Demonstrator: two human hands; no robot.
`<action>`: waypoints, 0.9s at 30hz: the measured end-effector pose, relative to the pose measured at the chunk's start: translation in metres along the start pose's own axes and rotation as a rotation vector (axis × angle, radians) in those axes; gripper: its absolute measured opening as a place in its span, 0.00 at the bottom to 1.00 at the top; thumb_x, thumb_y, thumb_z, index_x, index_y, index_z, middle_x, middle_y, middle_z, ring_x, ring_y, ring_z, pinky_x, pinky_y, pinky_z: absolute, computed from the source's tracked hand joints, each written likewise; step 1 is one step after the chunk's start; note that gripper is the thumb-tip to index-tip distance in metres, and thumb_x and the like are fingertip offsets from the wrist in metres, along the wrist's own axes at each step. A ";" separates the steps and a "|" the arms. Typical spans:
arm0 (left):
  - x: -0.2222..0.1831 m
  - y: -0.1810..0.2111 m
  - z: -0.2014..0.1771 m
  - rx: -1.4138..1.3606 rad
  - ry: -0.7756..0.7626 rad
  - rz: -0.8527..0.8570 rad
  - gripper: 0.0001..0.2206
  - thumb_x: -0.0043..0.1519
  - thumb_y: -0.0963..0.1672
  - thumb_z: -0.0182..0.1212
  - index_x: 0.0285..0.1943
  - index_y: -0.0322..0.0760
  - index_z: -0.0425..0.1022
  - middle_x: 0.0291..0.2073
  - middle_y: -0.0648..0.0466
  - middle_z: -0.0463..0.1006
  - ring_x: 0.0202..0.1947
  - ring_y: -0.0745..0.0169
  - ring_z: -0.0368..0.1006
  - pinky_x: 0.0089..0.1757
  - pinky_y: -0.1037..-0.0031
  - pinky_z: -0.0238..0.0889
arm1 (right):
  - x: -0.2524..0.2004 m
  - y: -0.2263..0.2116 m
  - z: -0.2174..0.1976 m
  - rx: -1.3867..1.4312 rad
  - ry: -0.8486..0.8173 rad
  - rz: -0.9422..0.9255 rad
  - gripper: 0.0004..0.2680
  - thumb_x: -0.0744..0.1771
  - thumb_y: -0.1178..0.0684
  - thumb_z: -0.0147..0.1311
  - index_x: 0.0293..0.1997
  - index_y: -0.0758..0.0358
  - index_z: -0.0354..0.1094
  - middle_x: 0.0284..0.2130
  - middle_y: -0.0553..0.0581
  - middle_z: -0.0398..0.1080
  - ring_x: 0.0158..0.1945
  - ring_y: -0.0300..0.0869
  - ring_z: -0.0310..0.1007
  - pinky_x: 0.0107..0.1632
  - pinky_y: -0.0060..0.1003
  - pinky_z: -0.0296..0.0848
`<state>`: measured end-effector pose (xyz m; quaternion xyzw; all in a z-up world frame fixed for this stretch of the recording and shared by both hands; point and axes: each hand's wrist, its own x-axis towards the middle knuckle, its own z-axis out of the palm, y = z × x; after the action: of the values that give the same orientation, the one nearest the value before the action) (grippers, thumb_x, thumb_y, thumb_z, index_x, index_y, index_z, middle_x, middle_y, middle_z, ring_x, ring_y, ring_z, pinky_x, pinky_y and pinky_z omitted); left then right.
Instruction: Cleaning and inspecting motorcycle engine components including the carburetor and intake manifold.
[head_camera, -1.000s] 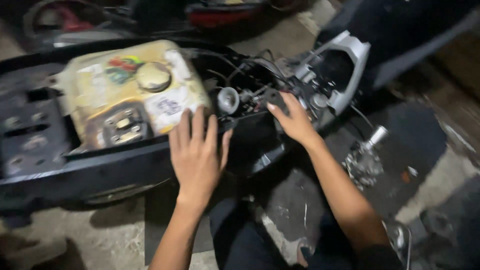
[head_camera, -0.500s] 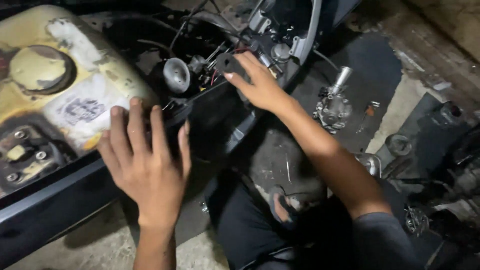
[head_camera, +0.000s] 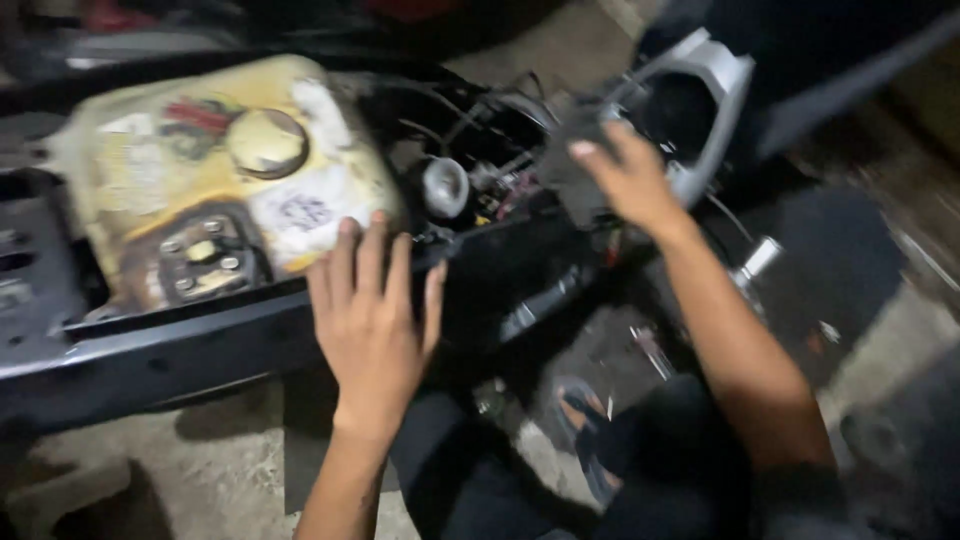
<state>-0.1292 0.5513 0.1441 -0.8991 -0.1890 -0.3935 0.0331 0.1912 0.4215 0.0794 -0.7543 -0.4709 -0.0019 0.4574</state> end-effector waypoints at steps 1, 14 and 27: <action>-0.001 0.001 0.001 0.027 0.009 -0.013 0.18 0.63 0.46 0.65 0.55 0.25 0.77 0.60 0.39 0.72 0.62 0.34 0.67 0.57 0.52 0.59 | 0.004 0.001 -0.008 0.017 -0.012 -0.023 0.13 0.70 0.52 0.53 0.57 0.73 0.68 0.49 0.64 0.75 0.48 0.48 0.74 0.52 0.38 0.70; 0.021 0.027 0.015 0.181 0.048 -0.128 0.15 0.63 0.46 0.67 0.53 0.31 0.79 0.53 0.43 0.76 0.55 0.40 0.71 0.57 0.54 0.60 | 0.030 0.074 -0.071 0.294 0.229 0.305 0.18 0.72 0.40 0.44 0.55 0.69 0.67 0.47 0.57 0.71 0.48 0.38 0.67 0.53 0.30 0.66; 0.017 0.039 0.029 0.282 0.024 -0.148 0.15 0.63 0.46 0.68 0.53 0.32 0.78 0.55 0.37 0.71 0.58 0.31 0.68 0.57 0.51 0.63 | -0.018 0.138 -0.028 -0.133 -0.666 0.613 0.31 0.65 0.28 0.40 0.65 0.66 0.66 0.60 0.61 0.71 0.61 0.49 0.71 0.64 0.41 0.67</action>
<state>-0.0844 0.5265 0.1399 -0.8644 -0.3078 -0.3751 0.1320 0.2912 0.3702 -0.0070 -0.8461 -0.3463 0.3458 0.2111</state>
